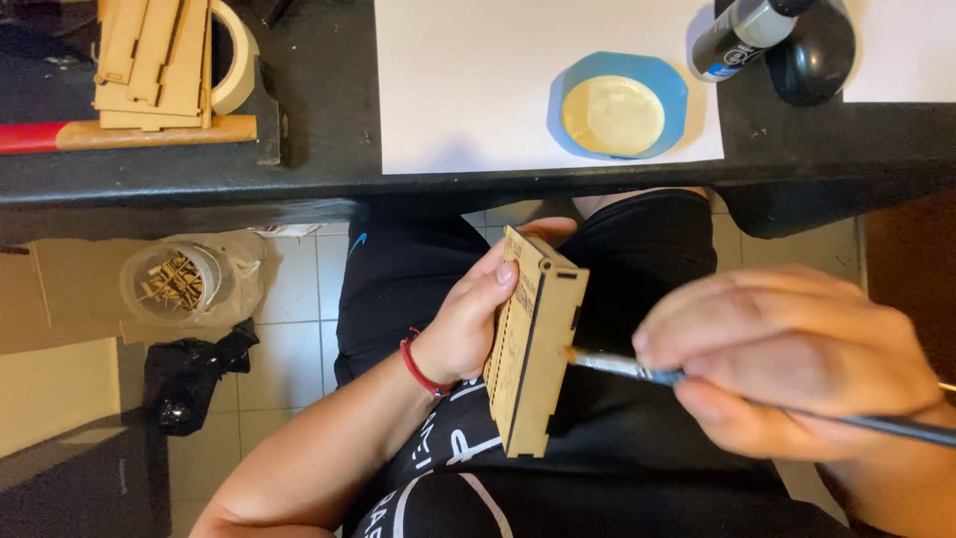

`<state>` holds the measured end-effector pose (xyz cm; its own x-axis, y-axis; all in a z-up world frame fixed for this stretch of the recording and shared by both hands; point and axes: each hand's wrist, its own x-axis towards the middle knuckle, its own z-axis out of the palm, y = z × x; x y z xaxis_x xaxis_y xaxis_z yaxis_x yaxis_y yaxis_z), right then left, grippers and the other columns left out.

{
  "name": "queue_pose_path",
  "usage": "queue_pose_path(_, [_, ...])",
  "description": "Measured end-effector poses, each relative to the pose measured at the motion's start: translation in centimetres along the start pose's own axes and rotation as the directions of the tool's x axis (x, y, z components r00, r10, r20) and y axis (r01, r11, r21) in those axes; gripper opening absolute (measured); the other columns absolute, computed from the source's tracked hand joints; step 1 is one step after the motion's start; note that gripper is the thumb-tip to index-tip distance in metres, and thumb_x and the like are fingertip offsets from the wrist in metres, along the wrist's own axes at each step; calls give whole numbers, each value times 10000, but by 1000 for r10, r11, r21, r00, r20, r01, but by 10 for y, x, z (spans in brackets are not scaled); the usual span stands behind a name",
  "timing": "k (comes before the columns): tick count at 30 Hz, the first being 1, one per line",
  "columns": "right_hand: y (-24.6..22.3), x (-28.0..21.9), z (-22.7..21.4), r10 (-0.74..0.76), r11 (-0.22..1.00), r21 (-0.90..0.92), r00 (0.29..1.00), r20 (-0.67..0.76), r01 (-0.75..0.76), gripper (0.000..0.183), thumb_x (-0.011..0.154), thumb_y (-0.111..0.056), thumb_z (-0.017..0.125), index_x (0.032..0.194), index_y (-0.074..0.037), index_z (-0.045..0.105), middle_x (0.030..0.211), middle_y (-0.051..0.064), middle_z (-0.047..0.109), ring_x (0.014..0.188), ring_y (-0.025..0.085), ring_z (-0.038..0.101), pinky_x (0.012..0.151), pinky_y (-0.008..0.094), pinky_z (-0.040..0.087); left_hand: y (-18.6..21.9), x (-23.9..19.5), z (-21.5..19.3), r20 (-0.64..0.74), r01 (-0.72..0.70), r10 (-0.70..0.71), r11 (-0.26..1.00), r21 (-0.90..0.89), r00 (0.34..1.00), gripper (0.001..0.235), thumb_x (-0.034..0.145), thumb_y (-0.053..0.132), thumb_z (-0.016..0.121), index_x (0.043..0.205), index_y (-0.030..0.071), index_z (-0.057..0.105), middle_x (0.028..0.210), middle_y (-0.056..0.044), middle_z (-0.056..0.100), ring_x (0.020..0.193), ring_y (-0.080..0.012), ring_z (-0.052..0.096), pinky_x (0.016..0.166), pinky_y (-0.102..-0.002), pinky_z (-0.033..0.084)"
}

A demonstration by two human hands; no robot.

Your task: Applying paint or glue to the edges and joints of a small laser-cut wooden box using a paintbrush.

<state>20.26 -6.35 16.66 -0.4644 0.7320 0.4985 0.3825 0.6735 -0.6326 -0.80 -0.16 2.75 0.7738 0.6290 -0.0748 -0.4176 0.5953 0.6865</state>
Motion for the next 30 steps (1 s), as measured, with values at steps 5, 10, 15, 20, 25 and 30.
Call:
queue_pose_path(5, [23,-11,-8,-44,984,-178,976,-213,6,77,881,37,499,849,104,518,918,283,654,771,321,742,707,348,658,2,0,1,8,-14,14,998,56,1000,720,947,518,560,1462,30,435,981,-11,611,899,-96,603,792,-247,499])
queue_pose_path(10, [-5,10,4,-40,996,87,998,39,36,98,838,-124,636,801,-47,589,822,107,716,708,218,769,683,291,727,-2,1,0,-12,11,-11,999,-51,1000,705,944,485,593,1465,35,440,1016,-66,668,892,-148,662,748,-272,546])
queue_pose_path(15, [3,7,6,-11,995,-98,991,-131,-2,106,807,-47,640,787,20,560,809,193,688,708,298,746,672,357,688,-6,0,0,-45,12,-15,999,-52,999,688,935,489,591,1441,39,471,1020,-46,643,884,-120,628,737,-264,522])
queue_pose_path(20, [-4,12,-7,6,998,62,1000,9,-7,116,821,-175,600,838,-61,595,833,124,748,746,237,809,724,303,751,-5,1,-5,-8,29,-30,994,-105,1000,691,942,461,620,1464,43,447,1053,-81,687,887,-143,669,749,-275,550])
queue_pose_path(25, [4,18,15,-7,1000,-15,996,-86,6,70,812,-25,648,808,21,596,812,192,699,686,257,751,611,297,684,-7,1,-5,-18,37,-40,987,-156,999,651,956,411,614,1462,37,448,1053,-74,676,890,-137,672,750,-281,567])
queue_pose_path(30, [8,11,1,0,986,-160,971,-238,-40,51,855,71,549,840,116,530,905,309,658,758,338,734,689,342,623,-4,2,-2,-15,0,-1,997,-80,1000,677,937,444,605,1447,28,447,1314,-139,605,1047,-173,624,890,-325,528])
